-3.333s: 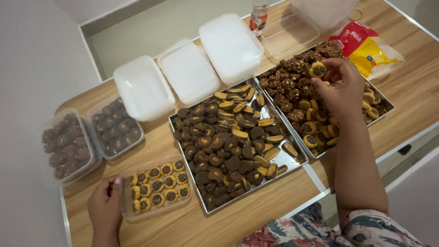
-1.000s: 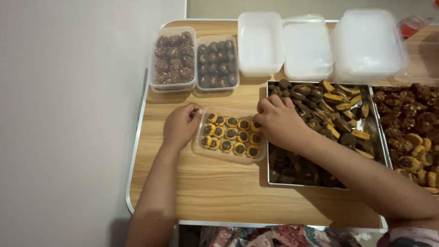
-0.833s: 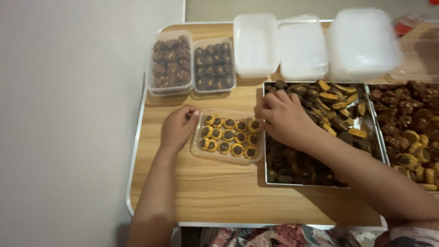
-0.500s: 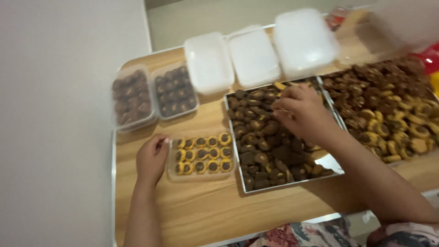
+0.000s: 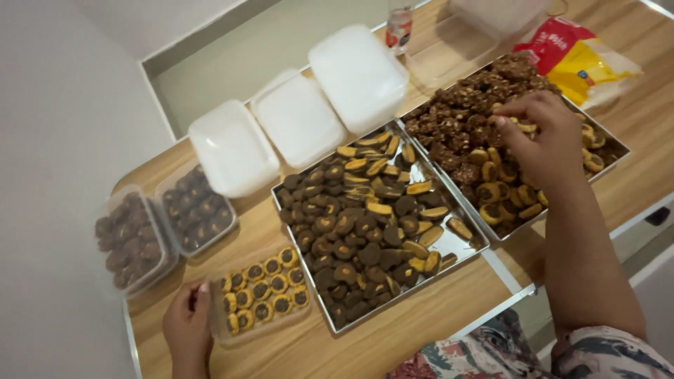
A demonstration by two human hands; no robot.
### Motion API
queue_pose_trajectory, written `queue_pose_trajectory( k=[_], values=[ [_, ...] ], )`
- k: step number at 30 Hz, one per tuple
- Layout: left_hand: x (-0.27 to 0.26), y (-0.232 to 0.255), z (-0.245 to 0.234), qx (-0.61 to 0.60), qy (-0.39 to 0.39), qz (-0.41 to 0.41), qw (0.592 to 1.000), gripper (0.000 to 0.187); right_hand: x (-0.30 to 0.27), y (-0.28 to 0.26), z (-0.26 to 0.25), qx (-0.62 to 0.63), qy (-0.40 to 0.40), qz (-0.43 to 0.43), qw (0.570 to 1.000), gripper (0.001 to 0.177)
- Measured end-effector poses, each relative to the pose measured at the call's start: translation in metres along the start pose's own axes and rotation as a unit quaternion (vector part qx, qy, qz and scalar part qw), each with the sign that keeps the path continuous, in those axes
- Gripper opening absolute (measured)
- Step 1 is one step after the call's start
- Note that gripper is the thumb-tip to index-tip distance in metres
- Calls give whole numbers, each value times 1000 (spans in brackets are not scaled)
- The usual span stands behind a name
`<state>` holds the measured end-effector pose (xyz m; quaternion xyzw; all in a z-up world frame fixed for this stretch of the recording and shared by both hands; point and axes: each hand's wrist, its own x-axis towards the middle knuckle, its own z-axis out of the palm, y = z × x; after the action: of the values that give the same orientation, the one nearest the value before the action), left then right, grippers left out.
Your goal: Packing various types of cookies from large metal trays into smaller plastic containers.
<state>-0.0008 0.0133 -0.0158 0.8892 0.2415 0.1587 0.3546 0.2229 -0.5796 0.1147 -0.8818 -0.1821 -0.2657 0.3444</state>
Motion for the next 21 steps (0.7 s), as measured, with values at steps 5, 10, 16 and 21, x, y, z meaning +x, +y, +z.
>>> queue_pose_trajectory(
  k=[5, 10, 16, 21],
  values=[
    [-4, 20, -4, 6, 0, -38, 999, 23, -9, 28, -3, -17, -39, 22, 999, 16],
    [-3, 18, -4, 38, -6, -88, 995, 27, -17, 39, -3, 16, -76, 39, 996, 17],
    [-1, 15, -3, 44, -1, -66, 997, 25, -15, 36, -7, 71, -121, 26, 990, 22],
    [-6, 36, -5, 17, 6, -74, 997, 24, -18, 47, -5, 76, -188, 11, 979, 35]
  ],
)
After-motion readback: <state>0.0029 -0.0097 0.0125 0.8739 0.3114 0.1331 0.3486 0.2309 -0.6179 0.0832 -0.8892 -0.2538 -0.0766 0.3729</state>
